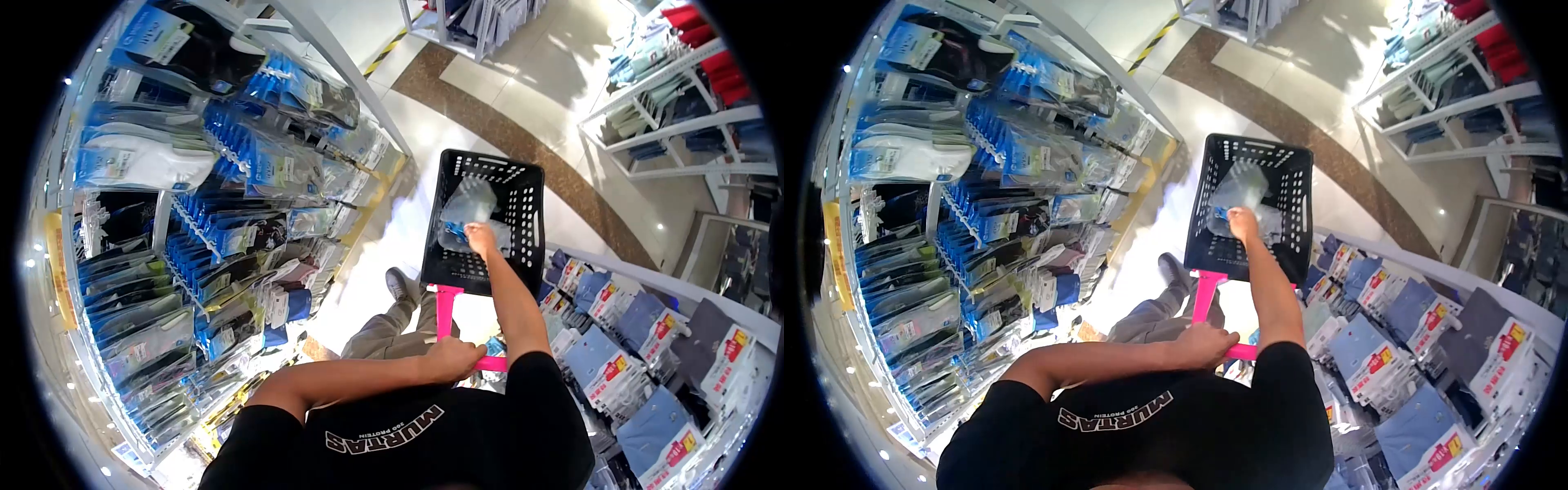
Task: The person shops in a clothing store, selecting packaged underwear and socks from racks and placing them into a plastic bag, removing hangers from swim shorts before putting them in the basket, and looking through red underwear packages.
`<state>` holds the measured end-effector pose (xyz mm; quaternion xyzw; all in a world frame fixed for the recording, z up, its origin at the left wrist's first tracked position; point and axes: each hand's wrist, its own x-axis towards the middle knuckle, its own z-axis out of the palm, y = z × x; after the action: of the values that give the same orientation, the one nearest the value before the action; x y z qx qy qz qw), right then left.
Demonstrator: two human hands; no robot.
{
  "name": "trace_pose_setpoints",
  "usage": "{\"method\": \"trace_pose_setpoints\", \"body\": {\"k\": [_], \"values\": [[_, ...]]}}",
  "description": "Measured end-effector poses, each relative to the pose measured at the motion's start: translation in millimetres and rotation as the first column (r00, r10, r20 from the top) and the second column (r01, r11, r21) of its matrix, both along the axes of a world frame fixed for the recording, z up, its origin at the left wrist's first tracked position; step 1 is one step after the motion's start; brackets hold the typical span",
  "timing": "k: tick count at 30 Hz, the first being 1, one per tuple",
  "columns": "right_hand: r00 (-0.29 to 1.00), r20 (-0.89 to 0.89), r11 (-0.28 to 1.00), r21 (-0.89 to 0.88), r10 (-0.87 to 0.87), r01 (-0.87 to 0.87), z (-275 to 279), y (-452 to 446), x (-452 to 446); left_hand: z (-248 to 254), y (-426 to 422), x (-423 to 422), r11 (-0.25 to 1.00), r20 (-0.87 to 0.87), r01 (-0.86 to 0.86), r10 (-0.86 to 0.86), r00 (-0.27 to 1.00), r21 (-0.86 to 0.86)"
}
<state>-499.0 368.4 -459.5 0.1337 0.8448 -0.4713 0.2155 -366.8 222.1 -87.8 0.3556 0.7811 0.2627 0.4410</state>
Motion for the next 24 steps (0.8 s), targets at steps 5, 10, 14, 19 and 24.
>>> {"method": "trace_pose_setpoints", "body": {"k": [5, 10, 14, 19, 24], "values": [[0.941, -0.191, 0.936, -0.164, 0.280, -0.312, 189, 29, -11, -2, 1, 1, 0.999, -0.072, -0.048, 0.048, 0.996, 0.004], [0.978, -0.162, 0.989, -0.050, 0.132, -0.142, 362, 63, 0, -12, 4, -16, 0.990, -0.149, -0.114, 0.125, 0.981, 0.078], [0.992, -0.108, 0.998, -0.015, 0.062, -0.064, 396, 60, 57, -24, 12, -45, 0.989, -0.178, -0.112, 0.127, 0.976, 0.092], [0.935, -0.148, 0.821, 0.536, 0.322, -0.198, 409, 39, 64, -21, 18, -89, 0.963, -0.326, -0.216, 0.258, 0.910, 0.160], [0.810, -0.432, 0.792, 0.607, 0.398, -0.065, 383, 33, 15, -10, 11, -158, 0.958, -0.398, -0.275, 0.282, 0.873, 0.077]]}}
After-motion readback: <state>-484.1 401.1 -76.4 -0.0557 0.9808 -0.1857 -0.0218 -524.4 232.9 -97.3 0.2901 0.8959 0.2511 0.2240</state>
